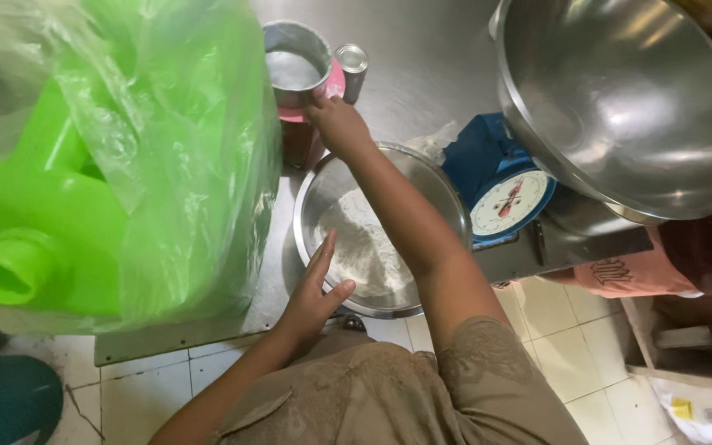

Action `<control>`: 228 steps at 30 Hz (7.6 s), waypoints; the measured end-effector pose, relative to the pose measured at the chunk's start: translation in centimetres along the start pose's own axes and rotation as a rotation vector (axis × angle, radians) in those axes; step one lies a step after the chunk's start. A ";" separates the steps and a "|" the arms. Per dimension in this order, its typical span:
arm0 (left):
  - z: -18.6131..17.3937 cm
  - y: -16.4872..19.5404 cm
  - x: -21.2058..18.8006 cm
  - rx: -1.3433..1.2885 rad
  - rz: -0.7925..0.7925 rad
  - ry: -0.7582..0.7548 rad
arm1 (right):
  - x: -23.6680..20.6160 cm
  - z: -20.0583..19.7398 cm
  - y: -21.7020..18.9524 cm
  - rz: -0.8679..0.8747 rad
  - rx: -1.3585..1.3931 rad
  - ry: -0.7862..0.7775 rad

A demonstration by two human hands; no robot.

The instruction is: The person pours flour from a metal cup into a bowl and mixes the flour by hand, then shakes and rotates a bowl of white batter on the counter to level it while a coworker stirs a pot of batter with a spoon.

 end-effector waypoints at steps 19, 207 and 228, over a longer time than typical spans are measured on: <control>-1.3 -6.2 5.2 -0.418 0.008 0.053 | -6.8 0.8 5.2 0.354 0.645 0.081; -6.3 -10.0 0.9 -0.559 -0.390 0.259 | -39.9 4.9 4.4 1.037 1.549 0.735; -4.9 -10.9 1.8 -0.590 -0.349 0.241 | -37.5 -1.2 4.0 0.935 1.291 0.737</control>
Point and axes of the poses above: each hand's wrist, its own x-axis towards the middle knuckle, its own z-axis out of the palm, y = z × x, the point moved 8 cm from there along x, towards the middle knuckle, and after that the axes turned 2 degrees about -x, right-handed, at the moved point
